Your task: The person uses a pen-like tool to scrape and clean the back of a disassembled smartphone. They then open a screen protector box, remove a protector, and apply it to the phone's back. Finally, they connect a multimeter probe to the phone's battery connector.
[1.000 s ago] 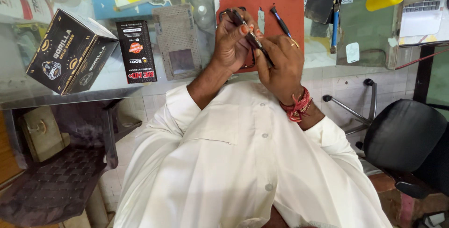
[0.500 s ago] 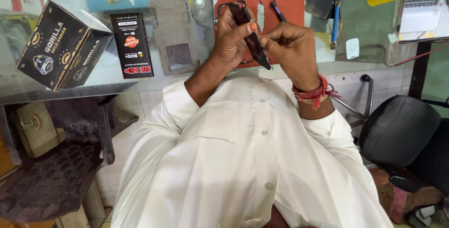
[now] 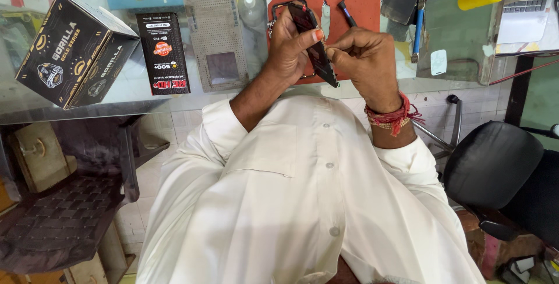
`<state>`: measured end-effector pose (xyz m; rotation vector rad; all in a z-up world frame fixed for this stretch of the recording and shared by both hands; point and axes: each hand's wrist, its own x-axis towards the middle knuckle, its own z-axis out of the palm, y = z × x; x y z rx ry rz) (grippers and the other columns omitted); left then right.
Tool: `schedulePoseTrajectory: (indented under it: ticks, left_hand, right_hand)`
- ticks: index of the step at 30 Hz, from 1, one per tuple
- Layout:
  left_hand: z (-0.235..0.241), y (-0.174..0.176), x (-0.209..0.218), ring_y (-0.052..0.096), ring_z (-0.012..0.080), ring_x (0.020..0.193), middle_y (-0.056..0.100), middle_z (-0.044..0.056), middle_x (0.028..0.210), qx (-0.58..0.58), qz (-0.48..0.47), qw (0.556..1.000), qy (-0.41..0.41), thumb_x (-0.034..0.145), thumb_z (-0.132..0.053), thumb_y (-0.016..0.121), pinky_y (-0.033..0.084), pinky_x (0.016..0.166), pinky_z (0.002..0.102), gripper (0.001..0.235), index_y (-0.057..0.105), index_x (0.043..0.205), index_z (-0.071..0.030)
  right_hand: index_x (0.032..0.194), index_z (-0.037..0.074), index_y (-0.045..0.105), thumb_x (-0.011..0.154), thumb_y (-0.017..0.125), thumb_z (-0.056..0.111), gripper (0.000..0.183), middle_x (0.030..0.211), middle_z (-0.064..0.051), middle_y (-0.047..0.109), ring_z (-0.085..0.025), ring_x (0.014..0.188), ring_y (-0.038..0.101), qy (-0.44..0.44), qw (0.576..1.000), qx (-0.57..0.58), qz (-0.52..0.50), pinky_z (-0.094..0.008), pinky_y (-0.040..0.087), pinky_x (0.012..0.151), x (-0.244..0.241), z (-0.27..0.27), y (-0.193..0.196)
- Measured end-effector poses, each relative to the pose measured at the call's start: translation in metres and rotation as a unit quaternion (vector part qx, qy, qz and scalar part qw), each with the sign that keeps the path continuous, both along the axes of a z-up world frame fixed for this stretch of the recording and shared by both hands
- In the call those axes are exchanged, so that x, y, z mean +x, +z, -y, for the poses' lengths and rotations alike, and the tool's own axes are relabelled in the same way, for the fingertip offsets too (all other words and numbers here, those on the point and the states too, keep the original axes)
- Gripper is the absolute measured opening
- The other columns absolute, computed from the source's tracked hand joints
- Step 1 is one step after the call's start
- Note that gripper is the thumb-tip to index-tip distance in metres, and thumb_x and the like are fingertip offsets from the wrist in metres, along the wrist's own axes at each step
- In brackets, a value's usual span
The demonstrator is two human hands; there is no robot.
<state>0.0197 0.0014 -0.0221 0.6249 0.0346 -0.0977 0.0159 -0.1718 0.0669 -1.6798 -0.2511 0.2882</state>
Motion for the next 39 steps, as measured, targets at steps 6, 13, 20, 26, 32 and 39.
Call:
schedulePoseTrajectory:
  ticks: [6,13,20,26,32,39]
  left_hand:
    - [0.000,-0.003,-0.001,0.061,0.0130,0.085,0.060,0.006,0.097,0.010,0.012,1.000,-0.001,0.087,-0.004,0.082,0.060,0.074,0.032,0.039,0.050,0.109,-0.004]
    - [0.003,-0.005,-0.002,0.061,0.0133,0.087,0.059,0.005,0.099,0.014,0.001,1.000,0.002,0.085,-0.005,0.083,0.059,0.076,0.033,0.042,0.049,0.111,-0.005]
    - [0.005,0.005,-0.004,0.063,0.0143,0.085,0.061,0.005,0.096,0.039,0.004,0.999,0.030,0.080,-0.004,0.083,0.055,0.076,0.029,0.051,0.050,0.118,-0.007]
    - [0.002,0.012,-0.006,0.062,0.0146,0.082,0.061,0.006,0.094,0.056,0.032,0.998,0.021,0.084,-0.005,0.085,0.054,0.073,0.030,0.042,0.051,0.109,-0.006]
    - [0.006,0.021,-0.007,0.062,0.0140,0.083,0.061,0.005,0.094,0.083,0.054,0.995,0.028,0.085,-0.006,0.086,0.054,0.074,0.029,0.041,0.051,0.107,-0.006]
    - [0.013,0.023,-0.010,0.062,0.0132,0.085,0.061,0.006,0.096,0.092,0.056,0.993,0.047,0.084,-0.003,0.087,0.053,0.078,0.029,0.043,0.051,0.108,-0.006]
  right_hand:
    - [0.092,-0.003,0.075,0.092,0.076,-0.006,0.004,0.086,-0.004,0.069,-0.005,0.075,0.059,0.002,1.000,-0.010,0.002,-0.022,0.047,0.068,-0.001,0.001,-0.002]
    - [0.092,-0.003,0.075,0.092,0.076,-0.007,0.004,0.087,-0.004,0.070,-0.006,0.076,0.060,0.005,1.000,0.003,0.000,-0.022,0.048,0.069,-0.001,0.003,-0.005]
    - [0.088,-0.005,0.072,0.095,0.073,-0.004,0.007,0.083,-0.002,0.068,-0.005,0.070,0.063,-0.006,0.996,0.067,-0.062,-0.021,0.052,0.061,-0.005,0.002,0.000]
    - [0.087,-0.004,0.071,0.093,0.075,-0.003,0.007,0.082,-0.001,0.067,-0.004,0.069,0.063,-0.009,0.997,0.044,-0.065,-0.021,0.053,0.059,-0.006,0.002,0.001]
    - [0.088,-0.004,0.072,0.092,0.076,-0.002,0.006,0.084,-0.002,0.067,-0.005,0.072,0.062,0.010,0.998,0.043,-0.035,-0.021,0.051,0.062,-0.005,0.009,0.004]
    - [0.090,-0.003,0.073,0.091,0.078,-0.002,0.005,0.085,-0.004,0.069,-0.008,0.079,0.063,0.036,0.999,0.023,0.007,-0.024,0.051,0.071,0.000,0.022,0.000]
